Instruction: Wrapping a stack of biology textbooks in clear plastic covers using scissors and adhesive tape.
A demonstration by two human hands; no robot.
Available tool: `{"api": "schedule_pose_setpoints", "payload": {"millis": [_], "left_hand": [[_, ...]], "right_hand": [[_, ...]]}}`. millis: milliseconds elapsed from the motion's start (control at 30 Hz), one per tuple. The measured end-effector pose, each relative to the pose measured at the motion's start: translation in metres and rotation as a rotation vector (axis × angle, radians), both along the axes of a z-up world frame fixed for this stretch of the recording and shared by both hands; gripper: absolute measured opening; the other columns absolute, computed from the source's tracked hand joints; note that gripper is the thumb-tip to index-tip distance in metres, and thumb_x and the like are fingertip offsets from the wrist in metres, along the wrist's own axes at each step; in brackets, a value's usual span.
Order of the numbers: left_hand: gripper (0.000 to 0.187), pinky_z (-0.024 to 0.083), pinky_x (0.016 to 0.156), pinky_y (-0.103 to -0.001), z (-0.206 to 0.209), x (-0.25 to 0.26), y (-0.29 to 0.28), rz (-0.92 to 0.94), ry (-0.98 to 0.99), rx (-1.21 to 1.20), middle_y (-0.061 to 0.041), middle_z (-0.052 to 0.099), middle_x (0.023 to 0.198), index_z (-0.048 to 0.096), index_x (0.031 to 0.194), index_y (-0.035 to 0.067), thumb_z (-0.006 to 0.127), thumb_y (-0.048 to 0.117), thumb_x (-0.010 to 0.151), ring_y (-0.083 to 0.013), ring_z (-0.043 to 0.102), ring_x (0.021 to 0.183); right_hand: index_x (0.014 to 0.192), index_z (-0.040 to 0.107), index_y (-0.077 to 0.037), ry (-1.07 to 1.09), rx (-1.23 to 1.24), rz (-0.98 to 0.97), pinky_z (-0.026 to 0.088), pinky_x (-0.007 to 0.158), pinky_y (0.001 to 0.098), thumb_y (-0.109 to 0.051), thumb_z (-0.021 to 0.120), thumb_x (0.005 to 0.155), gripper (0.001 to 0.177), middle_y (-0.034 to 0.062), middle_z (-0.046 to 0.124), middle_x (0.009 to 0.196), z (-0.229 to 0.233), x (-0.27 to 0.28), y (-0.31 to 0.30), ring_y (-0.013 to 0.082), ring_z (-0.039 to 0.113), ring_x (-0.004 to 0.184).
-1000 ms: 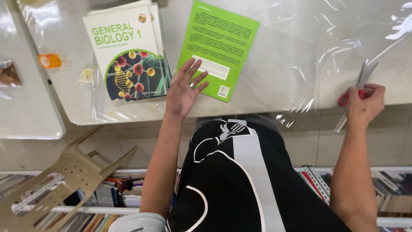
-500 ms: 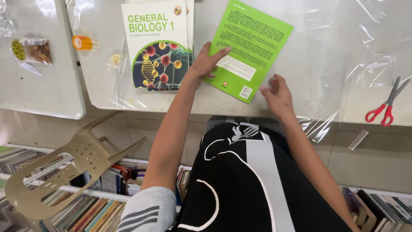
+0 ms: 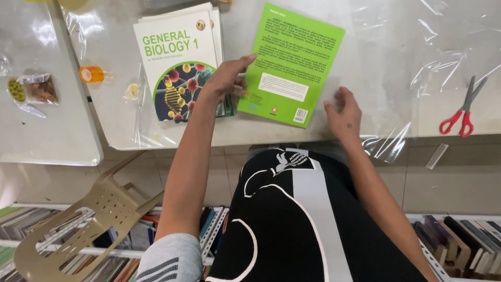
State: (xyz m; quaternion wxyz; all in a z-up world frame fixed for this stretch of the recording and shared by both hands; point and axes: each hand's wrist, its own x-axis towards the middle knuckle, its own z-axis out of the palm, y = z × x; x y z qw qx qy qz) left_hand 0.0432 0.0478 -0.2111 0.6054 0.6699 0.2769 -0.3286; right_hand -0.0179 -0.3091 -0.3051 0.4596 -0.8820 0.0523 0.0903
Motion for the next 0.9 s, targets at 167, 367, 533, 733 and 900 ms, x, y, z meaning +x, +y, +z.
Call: {"api": "schedule_pose_setpoints", "payload": {"millis": [167, 367, 533, 733, 900], "left_hand": [[0.067, 0.050, 0.053, -0.025, 0.017, -0.007, 0.000, 0.021, 0.007, -0.061, -0.006, 0.065, 0.114, 0.063, 0.131, 0.002, 0.062, 0.057, 0.091, -0.0121, 0.060, 0.069], [0.058, 0.050, 0.054, -0.025, 0.059, -0.015, -0.009, -0.027, -0.107, -0.163, -0.007, 0.068, 0.111, 0.057, 0.141, 0.009, 0.063, 0.045, 0.096, -0.0100, 0.060, 0.065], [0.063, 0.054, 0.058, -0.024, 0.095, -0.016, -0.032, -0.083, -0.190, -0.265, -0.010, 0.074, 0.127, 0.053, 0.146, 0.012, 0.063, 0.045, 0.094, -0.0092, 0.064, 0.066], [0.074, 0.058, 0.059, -0.027, 0.074, -0.011, -0.090, -0.219, -0.265, -0.456, -0.013, 0.068, 0.136, 0.044, 0.150, 0.015, 0.066, 0.048, 0.087, -0.0135, 0.074, 0.071], [0.075, 0.056, 0.061, -0.026, 0.056, -0.015, -0.130, -0.374, -0.102, -0.415, -0.013, 0.071, 0.129, 0.047, 0.152, 0.017, 0.064, 0.052, 0.089, -0.0106, 0.072, 0.079]], "right_hand": [[0.149, 0.047, 0.000, 0.279, 0.320, -0.075, 0.057, 0.088, 0.0339, -0.017, 0.070, 0.095, 0.061, 0.0153, 0.068, 0.125, 0.019, 0.013, 0.028, 0.0204, 0.067, 0.109], [0.147, 0.052, -0.004, 0.430, 0.372, -0.069, 0.056, 0.081, 0.0325, -0.021, 0.065, 0.096, 0.055, 0.0111, 0.070, 0.120, 0.039, 0.032, 0.035, 0.0179, 0.067, 0.105], [0.148, 0.051, -0.010, 0.512, 0.487, -0.025, 0.054, 0.085, 0.0339, -0.027, 0.056, 0.097, 0.054, 0.0097, 0.069, 0.119, 0.040, 0.056, 0.043, 0.0184, 0.066, 0.104], [0.146, 0.049, 0.000, 0.707, 1.297, 0.012, 0.047, 0.115, 0.0492, -0.052, 0.048, 0.102, 0.068, 0.0189, 0.061, 0.140, 0.048, 0.070, -0.005, 0.0326, 0.060, 0.128], [0.151, 0.044, 0.006, 0.543, 1.214, -0.179, 0.047, 0.116, 0.0502, -0.061, 0.038, 0.104, 0.082, 0.0264, 0.053, 0.149, 0.090, 0.049, -0.092, 0.0353, 0.058, 0.136]]}}
